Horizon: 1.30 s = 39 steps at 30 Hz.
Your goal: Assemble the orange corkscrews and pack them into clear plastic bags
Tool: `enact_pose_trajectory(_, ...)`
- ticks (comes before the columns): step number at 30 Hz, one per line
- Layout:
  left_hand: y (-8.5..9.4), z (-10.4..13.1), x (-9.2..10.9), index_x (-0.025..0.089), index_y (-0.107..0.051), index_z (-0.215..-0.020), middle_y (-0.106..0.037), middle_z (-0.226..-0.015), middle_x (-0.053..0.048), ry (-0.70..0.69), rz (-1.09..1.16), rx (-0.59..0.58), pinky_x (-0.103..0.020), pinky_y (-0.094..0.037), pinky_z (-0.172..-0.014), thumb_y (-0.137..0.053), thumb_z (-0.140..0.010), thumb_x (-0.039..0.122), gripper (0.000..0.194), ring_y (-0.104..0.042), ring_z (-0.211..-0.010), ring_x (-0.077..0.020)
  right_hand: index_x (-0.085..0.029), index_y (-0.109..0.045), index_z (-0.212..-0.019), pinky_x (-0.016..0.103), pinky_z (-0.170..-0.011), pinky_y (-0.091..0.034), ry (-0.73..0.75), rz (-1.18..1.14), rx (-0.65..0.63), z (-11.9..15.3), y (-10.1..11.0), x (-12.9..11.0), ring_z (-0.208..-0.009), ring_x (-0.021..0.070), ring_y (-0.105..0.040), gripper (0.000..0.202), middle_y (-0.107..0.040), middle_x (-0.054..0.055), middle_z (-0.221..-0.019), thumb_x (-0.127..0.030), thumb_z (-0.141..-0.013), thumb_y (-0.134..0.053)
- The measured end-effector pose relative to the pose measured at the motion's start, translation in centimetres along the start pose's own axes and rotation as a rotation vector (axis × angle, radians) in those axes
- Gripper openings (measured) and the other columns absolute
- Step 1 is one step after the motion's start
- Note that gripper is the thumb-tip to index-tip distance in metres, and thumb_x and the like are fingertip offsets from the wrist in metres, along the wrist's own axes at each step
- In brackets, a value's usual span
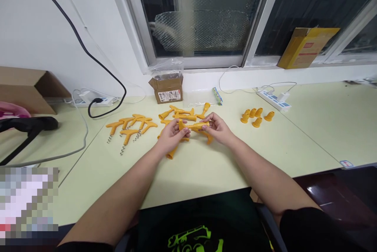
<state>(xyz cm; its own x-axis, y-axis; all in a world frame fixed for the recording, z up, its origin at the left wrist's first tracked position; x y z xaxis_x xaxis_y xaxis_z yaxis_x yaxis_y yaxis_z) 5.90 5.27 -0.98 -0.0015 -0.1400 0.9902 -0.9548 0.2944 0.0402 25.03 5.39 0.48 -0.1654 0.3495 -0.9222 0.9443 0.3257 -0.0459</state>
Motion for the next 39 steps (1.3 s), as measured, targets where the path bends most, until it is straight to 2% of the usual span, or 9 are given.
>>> enact_pose_trajectory(5, 0.6, 0.6, -0.3, 0.028, -0.043, -0.128, -0.064, -0.069, 0.006, 0.312, 0.318, 0.091, -0.022, -0.057, -0.055, -0.078, -0.085, 0.039, 0.056, -0.059, -0.051, -0.0091, -0.023, -0.059, -0.09, 0.045, -0.092, -0.06, 0.526, 0.591, -0.085, 1.4, -2.3, -3.6, -0.111, 0.0254, -0.066, 0.008, -0.064, 0.01, -0.104, -0.023, -0.096, -0.065)
enact_pose_trajectory(12, 0.9, 1.8, 0.5, 0.025, -0.059, -0.108, -0.05, -0.054, 0.007, 0.488, 0.356, 0.01, -0.013, -0.036, -0.036, -0.064, -0.092, 0.037, 0.021, -0.038, -0.035, -0.0052, -0.024, -0.053, -0.084, 0.047, -0.097, -0.06, 0.787, 0.791, -0.111, 2.6, -4.3, -4.0, -0.109, 0.0243, -0.064, 0.018, -0.061, 0.011, -0.113, -0.01, -0.095, -0.058)
enact_pose_trajectory(15, 1.4, 1.9, 0.7, 0.02, -0.064, -0.107, -0.058, -0.059, 0.002, 0.491, 0.387, -0.047, -0.017, -0.044, -0.041, -0.066, -0.087, 0.039, 0.027, -0.05, -0.041, -0.0082, -0.023, -0.054, -0.087, 0.047, -0.094, -0.06, 0.775, 0.787, -0.091, 2.7, -4.0, -4.1, -0.11, 0.0246, -0.064, 0.016, -0.06, 0.01, -0.114, -0.01, -0.094, -0.059)
enact_pose_trajectory(18, 1.8, 1.7, 1.7, 0.018, -0.067, -0.113, -0.067, -0.076, -0.003, 0.343, 0.266, -0.132, -0.027, -0.057, -0.063, -0.078, -0.077, 0.029, 0.04, -0.067, -0.065, -0.0153, -0.023, -0.054, -0.09, 0.043, -0.087, -0.061, 0.699, 0.74, -0.047, 2.4, -3.1, -4.2, -0.107, 0.0238, -0.065, 0.014, -0.058, 0.01, -0.108, -0.011, -0.095, -0.06)
enact_pose_trajectory(24, 3.4, 0.9, 2.8, 0.018, -0.066, -0.075, -0.046, -0.064, 0.003, 0.042, -0.186, 0.052, -0.024, -0.039, -0.054, -0.084, -0.076, 0.04, 0.029, -0.044, -0.058, -0.0103, -0.024, -0.054, -0.088, 0.04, -0.083, -0.062, 0.653, 0.734, -0.097, 2.1, -3.5, -3.8, -0.106, 0.0237, -0.066, 0.014, -0.056, 0.008, -0.098, -0.014, -0.097, -0.057)
enact_pose_trajectory(27, 3.6, 0.8, 2.3, 0.017, -0.06, -0.065, -0.05, -0.067, 0.001, 0.095, -0.191, 0.09, -0.024, -0.042, -0.058, -0.079, -0.081, 0.048, 0.039, -0.045, -0.062, -0.0107, -0.023, -0.059, -0.091, 0.041, -0.084, -0.062, 0.677, 0.775, -0.147, 2.4, -4.3, -3.1, -0.106, 0.0234, -0.064, 0.011, -0.057, 0.009, -0.102, -0.015, -0.098, -0.056)
enact_pose_trajectory(30, 3.4, 1.1, 0.5, 0.015, -0.066, -0.074, -0.061, -0.077, -0.004, 0.325, 0.042, 0.095, -0.027, -0.052, -0.068, -0.076, -0.083, 0.046, 0.034, -0.056, -0.07, -0.0138, -0.023, -0.063, -0.091, 0.044, -0.09, -0.061, 0.614, 0.806, -0.172, 2.2, -4.6, -1.9, -0.105, 0.0239, -0.063, 0.01, -0.059, 0.01, -0.107, -0.018, -0.097, -0.057)
enact_pose_trajectory(34, 3.3, 1.9, -1.1, 0.017, -0.062, -0.074, -0.053, -0.064, -0.001, 0.561, 0.282, 0.145, -0.03, -0.057, -0.07, -0.077, -0.08, 0.036, 0.026, -0.064, -0.073, -0.0178, -0.024, -0.064, -0.092, 0.046, -0.096, -0.059, 0.535, 0.769, -0.171, 2.0, -4.8, -1.1, -0.107, 0.025, -0.062, 0.008, -0.063, 0.008, -0.106, -0.021, -0.097, -0.058)
enact_pose_trajectory(39, 3.3, 1.2, 0.5, 0.017, -0.061, -0.076, -0.059, -0.071, -0.002, 0.294, 0.197, 0.061, -0.034, -0.059, -0.078, -0.076, -0.083, 0.046, 0.034, -0.066, -0.079, -0.0187, -0.025, -0.064, -0.106, 0.046, -0.093, -0.059, 0.466, 0.634, -0.106, 1.5, -4.7, -1.6, -0.105, 0.0258, -0.064, 0.017, -0.064, 0.011, -0.112, -0.036, -0.093, -0.067)
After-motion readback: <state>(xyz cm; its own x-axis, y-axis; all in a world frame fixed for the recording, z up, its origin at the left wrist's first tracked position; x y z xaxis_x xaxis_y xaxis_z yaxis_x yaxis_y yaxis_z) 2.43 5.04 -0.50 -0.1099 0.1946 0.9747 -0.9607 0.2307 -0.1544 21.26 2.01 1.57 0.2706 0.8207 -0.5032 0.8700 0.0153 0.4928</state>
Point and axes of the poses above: each hand's wrist, its own z-axis away from the middle knuckle, its own y-axis out of the back of the hand, x = y × z, the point moved 8 cm from there along -z, towards the middle knuckle
